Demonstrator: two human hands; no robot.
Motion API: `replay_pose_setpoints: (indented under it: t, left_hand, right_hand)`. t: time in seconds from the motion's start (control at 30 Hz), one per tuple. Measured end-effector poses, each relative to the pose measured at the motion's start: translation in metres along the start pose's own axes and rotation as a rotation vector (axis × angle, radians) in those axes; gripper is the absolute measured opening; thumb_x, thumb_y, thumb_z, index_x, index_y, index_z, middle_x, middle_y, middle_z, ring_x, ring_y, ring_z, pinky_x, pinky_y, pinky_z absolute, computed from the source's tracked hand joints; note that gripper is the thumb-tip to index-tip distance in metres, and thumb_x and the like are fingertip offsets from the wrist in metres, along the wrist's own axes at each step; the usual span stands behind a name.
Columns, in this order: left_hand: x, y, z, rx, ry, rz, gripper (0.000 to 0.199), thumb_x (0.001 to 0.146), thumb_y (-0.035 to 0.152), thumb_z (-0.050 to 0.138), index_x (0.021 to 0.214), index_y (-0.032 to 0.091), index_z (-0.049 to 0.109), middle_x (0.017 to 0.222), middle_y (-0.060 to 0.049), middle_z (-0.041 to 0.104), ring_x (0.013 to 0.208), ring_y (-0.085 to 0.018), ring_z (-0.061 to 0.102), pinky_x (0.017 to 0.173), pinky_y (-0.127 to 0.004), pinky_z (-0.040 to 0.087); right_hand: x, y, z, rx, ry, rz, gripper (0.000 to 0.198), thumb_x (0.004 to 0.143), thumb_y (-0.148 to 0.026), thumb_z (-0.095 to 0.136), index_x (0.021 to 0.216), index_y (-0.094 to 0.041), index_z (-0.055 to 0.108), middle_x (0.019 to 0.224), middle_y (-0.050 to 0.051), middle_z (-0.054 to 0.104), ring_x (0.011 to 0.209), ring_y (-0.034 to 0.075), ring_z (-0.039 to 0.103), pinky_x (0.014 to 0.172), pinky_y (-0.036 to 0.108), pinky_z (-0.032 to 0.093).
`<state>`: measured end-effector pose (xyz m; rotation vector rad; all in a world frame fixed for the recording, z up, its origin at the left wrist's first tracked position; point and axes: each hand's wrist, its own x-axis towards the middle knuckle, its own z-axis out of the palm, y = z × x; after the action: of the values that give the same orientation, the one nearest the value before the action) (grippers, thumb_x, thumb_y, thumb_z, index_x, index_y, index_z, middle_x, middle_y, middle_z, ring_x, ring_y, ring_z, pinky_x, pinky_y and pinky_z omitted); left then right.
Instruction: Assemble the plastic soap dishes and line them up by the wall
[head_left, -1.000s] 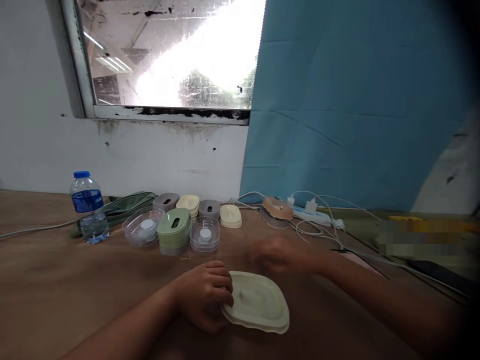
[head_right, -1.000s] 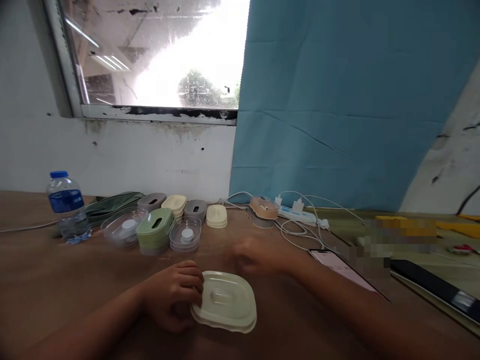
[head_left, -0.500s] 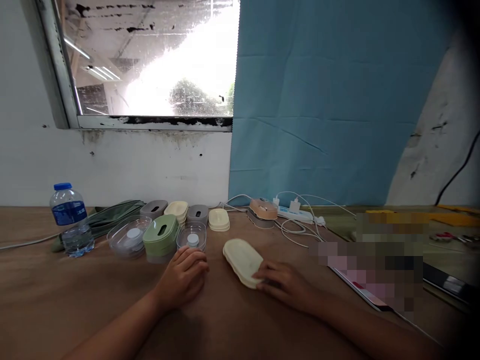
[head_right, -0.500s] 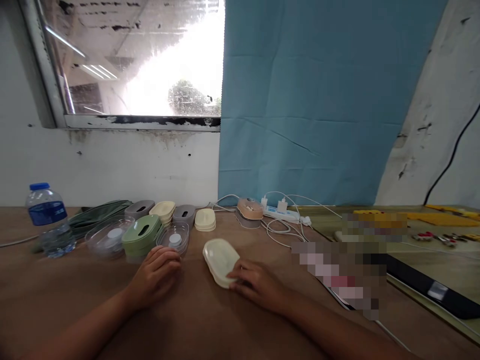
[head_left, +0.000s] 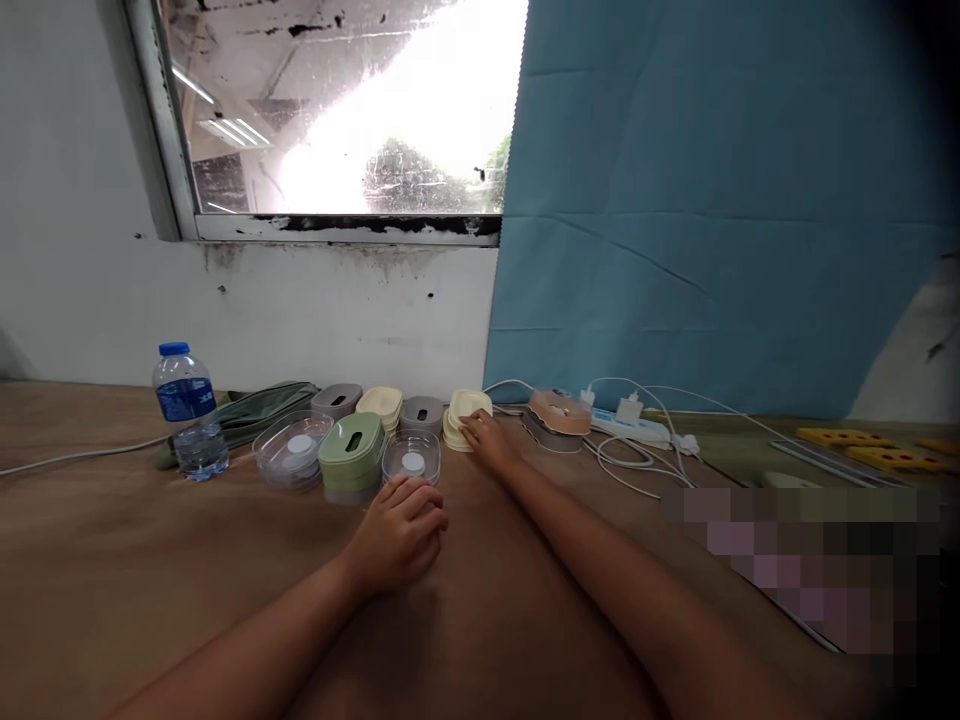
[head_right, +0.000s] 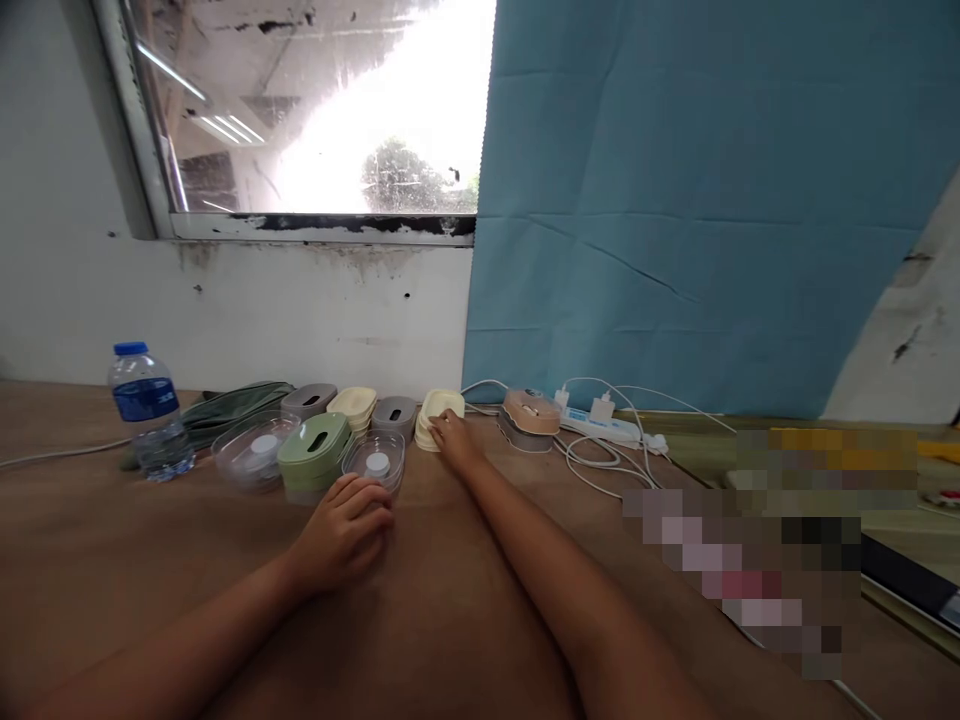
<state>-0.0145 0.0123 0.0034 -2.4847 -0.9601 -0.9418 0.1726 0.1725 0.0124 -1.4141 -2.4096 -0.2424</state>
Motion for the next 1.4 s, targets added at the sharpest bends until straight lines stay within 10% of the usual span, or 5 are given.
replay_pose_setpoints:
  t: [0.57,1.0,1.4]
  left_hand:
    - [-0.001,-0.001,0.001,-0.034,-0.053,-0.013,0.013,0.074,0.015,0.047,0.079,0.021,0.058,0.089,-0.002,0.059,0.094,-0.019,0.050,0.090,-0.037,0.031]
    - [0.002,0.004,0.007,-0.162,-0.198,0.142,0.011,0.066,0.013,0.048,0.069,0.019,0.057,0.067,-0.001,0.054,0.065,-0.014,0.044,0.064,-0.029,0.033]
    - [-0.002,-0.004,0.010,-0.091,-0.232,0.199,0.008,0.068,0.014,0.047,0.070,0.019,0.054,0.068,0.000,0.053,0.063,-0.013,0.044,0.061,-0.028,0.032]
  right_hand:
    - [-0.012,-0.003,0.016,-0.037,0.193,0.147,0.046,0.078,-0.040,0.050,0.118,-0.019,0.048,0.125,0.010,0.045,0.102,0.026,0.050,0.086,0.034,0.038]
    - [-0.039,0.101,-0.004,-0.024,0.588,0.486,0.071,0.071,-0.045,0.058,0.131,-0.019,0.031,0.140,0.017,0.020,0.125,0.037,0.020,0.097,0.052,0.021]
    - [-0.039,0.135,0.018,0.238,0.768,0.568,0.051,0.067,-0.036,0.061,0.113,-0.015,0.054,0.124,0.015,0.034,0.117,0.034,0.034,0.097,0.046,0.029]
